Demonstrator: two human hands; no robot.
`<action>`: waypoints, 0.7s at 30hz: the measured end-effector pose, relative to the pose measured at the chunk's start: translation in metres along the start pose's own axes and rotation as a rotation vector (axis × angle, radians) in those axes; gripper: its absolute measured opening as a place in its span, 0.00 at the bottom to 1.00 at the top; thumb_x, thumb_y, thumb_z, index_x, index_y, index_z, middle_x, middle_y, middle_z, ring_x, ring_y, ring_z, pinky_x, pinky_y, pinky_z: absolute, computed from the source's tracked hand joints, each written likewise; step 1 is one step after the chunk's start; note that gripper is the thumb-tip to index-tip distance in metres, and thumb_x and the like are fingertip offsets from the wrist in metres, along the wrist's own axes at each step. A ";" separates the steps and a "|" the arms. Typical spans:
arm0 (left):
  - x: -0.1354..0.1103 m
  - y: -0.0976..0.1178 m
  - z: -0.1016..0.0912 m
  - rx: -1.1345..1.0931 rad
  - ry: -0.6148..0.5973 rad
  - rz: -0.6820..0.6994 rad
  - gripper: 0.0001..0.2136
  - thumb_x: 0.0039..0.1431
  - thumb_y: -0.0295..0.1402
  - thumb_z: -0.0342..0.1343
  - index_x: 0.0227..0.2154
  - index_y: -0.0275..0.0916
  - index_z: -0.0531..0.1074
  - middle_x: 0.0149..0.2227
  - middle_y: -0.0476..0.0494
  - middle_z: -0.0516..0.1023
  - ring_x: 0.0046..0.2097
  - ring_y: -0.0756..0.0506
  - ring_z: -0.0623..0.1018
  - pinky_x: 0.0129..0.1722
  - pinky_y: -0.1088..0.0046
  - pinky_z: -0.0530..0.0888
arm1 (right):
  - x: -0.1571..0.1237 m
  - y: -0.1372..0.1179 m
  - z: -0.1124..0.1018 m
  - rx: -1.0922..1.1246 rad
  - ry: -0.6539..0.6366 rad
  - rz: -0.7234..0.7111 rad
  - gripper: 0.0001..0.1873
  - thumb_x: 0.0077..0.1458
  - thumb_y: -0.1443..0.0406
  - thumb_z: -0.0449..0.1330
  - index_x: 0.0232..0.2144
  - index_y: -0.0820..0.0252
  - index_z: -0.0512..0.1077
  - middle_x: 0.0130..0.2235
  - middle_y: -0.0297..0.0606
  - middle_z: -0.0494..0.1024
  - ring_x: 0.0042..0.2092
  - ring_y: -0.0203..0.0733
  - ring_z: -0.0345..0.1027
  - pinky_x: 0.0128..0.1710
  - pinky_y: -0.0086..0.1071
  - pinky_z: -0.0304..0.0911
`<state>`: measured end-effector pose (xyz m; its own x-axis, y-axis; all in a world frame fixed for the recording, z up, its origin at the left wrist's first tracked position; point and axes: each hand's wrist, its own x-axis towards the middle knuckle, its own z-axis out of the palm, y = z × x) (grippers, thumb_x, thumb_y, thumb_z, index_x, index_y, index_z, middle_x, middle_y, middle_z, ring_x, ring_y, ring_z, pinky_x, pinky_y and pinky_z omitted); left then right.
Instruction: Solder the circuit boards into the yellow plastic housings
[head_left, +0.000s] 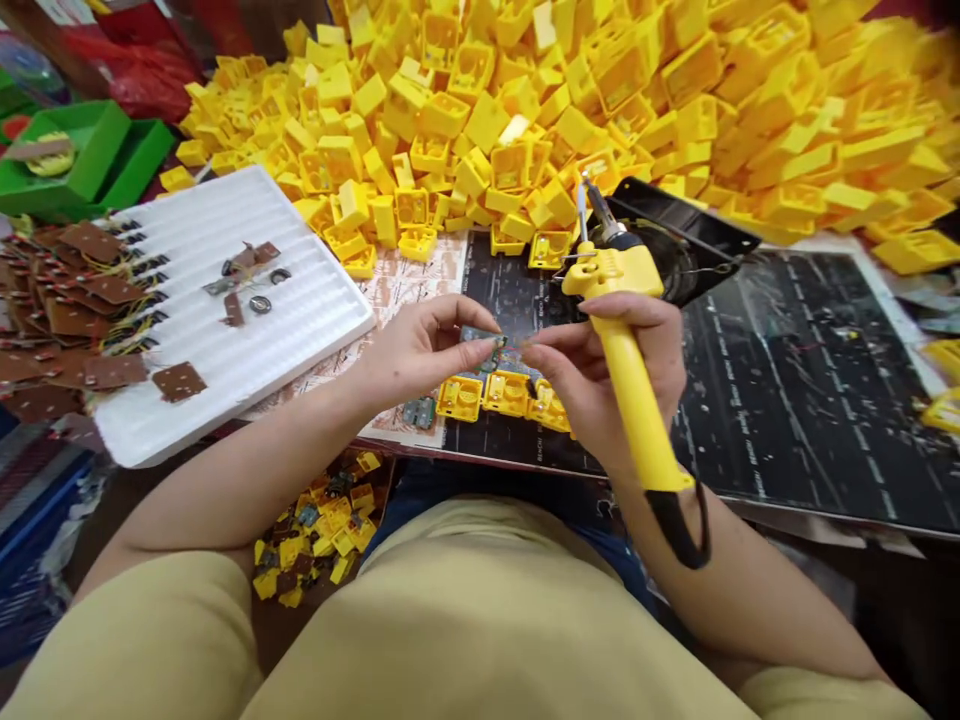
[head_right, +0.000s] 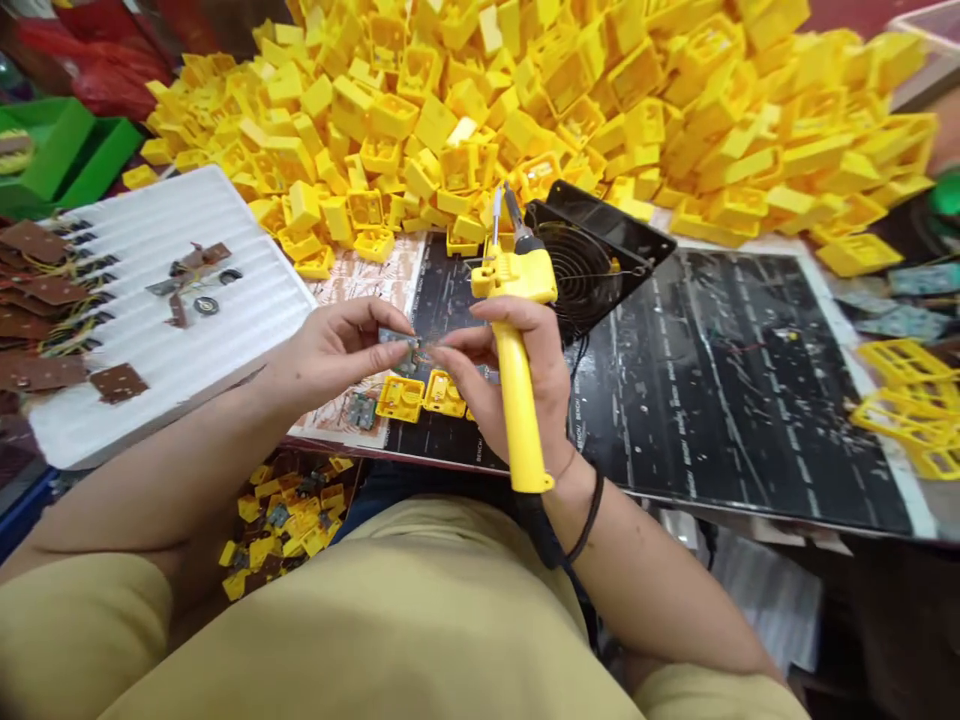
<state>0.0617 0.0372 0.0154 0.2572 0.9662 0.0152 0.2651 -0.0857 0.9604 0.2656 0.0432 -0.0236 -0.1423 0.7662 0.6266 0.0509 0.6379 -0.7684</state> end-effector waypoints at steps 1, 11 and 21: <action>0.000 0.000 0.002 0.021 -0.043 -0.009 0.11 0.59 0.40 0.62 0.40 0.38 0.74 0.37 0.43 0.82 0.33 0.50 0.78 0.32 0.74 0.75 | 0.001 -0.002 -0.004 -0.035 -0.010 -0.003 0.22 0.61 0.68 0.68 0.51 0.49 0.63 0.37 0.24 0.81 0.38 0.36 0.82 0.37 0.26 0.79; 0.000 0.011 0.019 0.296 -0.072 0.159 0.08 0.62 0.30 0.58 0.43 0.38 0.77 0.37 0.48 0.85 0.40 0.50 0.83 0.45 0.74 0.78 | 0.003 -0.015 -0.026 -0.376 -0.102 -0.190 0.19 0.60 0.69 0.69 0.50 0.50 0.70 0.39 0.27 0.84 0.36 0.38 0.82 0.39 0.29 0.78; 0.014 0.011 -0.012 0.728 -0.329 0.017 0.05 0.58 0.29 0.61 0.32 0.39 0.83 0.31 0.51 0.85 0.34 0.50 0.81 0.36 0.76 0.71 | -0.020 0.024 -0.043 -0.522 -0.523 -0.262 0.26 0.64 0.55 0.66 0.59 0.54 0.65 0.53 0.45 0.81 0.54 0.52 0.78 0.55 0.49 0.76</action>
<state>0.0567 0.0527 0.0299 0.4976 0.8519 -0.1633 0.7695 -0.3467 0.5364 0.3123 0.0467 -0.0493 -0.6545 0.5321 0.5371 0.3908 0.8462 -0.3621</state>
